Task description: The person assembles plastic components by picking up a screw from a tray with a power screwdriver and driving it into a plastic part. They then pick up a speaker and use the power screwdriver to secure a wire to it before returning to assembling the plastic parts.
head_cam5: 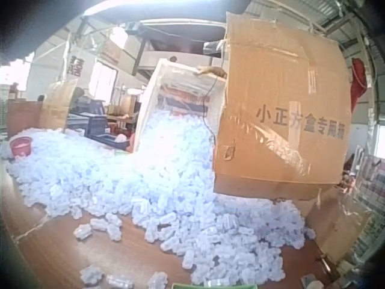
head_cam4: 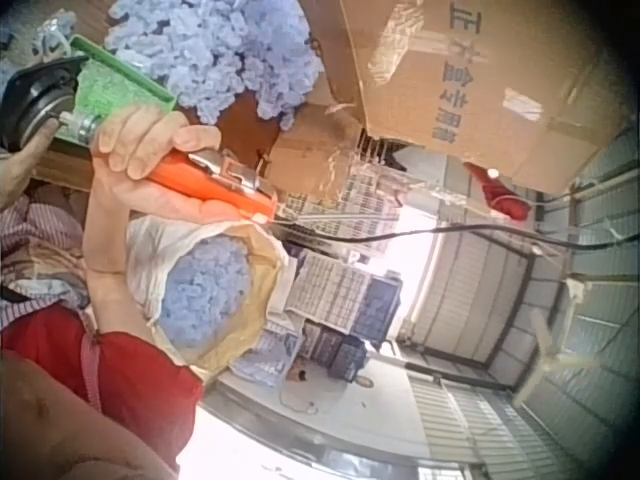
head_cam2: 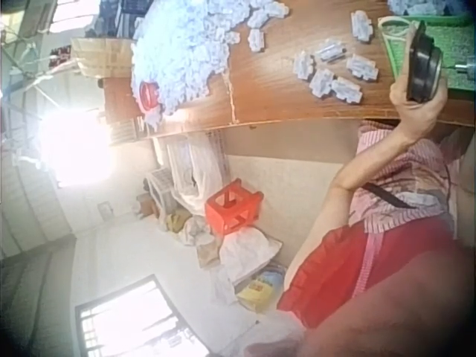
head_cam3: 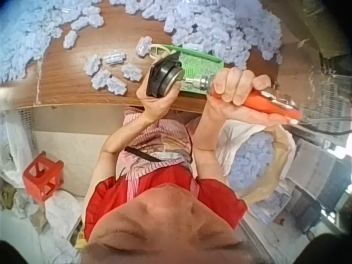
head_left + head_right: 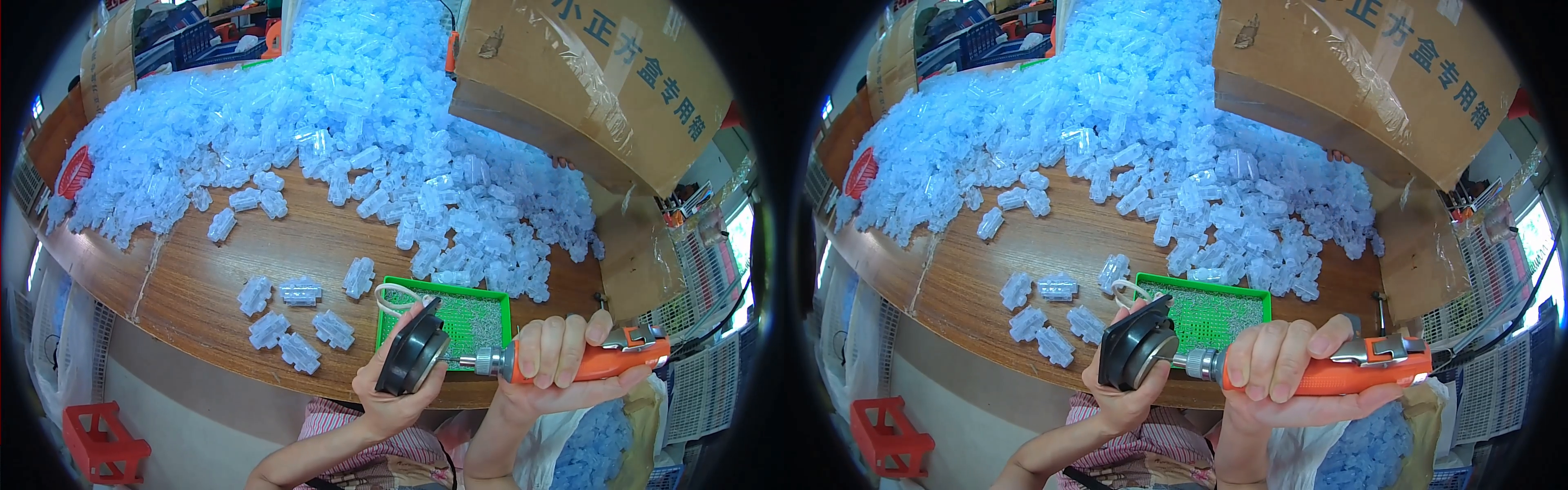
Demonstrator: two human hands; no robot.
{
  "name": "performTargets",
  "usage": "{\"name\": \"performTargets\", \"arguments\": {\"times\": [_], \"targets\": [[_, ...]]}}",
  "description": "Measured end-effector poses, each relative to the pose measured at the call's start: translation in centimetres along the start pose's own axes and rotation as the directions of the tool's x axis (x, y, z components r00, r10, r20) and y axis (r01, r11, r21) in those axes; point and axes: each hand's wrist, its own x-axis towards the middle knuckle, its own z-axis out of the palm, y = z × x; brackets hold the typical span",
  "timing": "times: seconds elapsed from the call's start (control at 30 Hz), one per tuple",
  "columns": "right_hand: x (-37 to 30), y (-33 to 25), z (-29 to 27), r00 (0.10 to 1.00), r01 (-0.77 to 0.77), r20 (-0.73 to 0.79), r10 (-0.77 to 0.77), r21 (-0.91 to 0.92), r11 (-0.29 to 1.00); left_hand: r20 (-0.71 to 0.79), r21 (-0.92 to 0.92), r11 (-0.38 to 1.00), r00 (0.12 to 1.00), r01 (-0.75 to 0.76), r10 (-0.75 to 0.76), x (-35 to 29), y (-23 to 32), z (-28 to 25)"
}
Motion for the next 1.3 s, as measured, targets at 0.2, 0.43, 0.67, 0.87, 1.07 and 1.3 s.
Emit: {"name": "performTargets", "arguments": {"times": [0.2, 0.43, 0.67, 0.87, 1.07, 1.3], "targets": [[-0.2, -0.2, -0.7, 1.0, -0.002, 0.02, 0.002, 0.001, 1.0, 0.004, -0.002, 1.0, 1.0, 0.006, -0.006, -0.1, 0.0, 0.0], [-0.3, -0.5, -0.9, 0.997, -0.017, 0.07, 0.016, 0.016, 1.0, 0.015, -0.014, 1.0, 1.0, 0.001, 0.0, -0.1, 0.0, 0.0], [-0.2, -0.3, -0.8, 0.998, -0.014, 0.057, 0.013, 0.019, 1.0, 0.007, -0.032, 0.999, 1.0, -0.002, 0.002, -0.2, 0.0, 0.0], [-0.2, -0.3, -0.6, 0.999, -0.017, 0.04, 0.016, 0.005, 1.0, 0.03, -0.003, 1.0, 0.999, 0.023, -0.022, -0.2, 0.2, -0.2], [0.0, -0.1, 0.0, 1.0, 0.028, 0.004, -0.028, -0.04, 0.999, 0.024, -0.004, 1.0, 1.0, -0.002, 0.002, -0.1, 0.3, -0.1], [0.0, -0.2, -0.1, 1.0, 0.031, -0.003, -0.031, -0.046, 0.998, 0.02, 0.002, 1.0, 1.0, -0.006, 0.005, -0.2, 0.2, -0.1]]}}
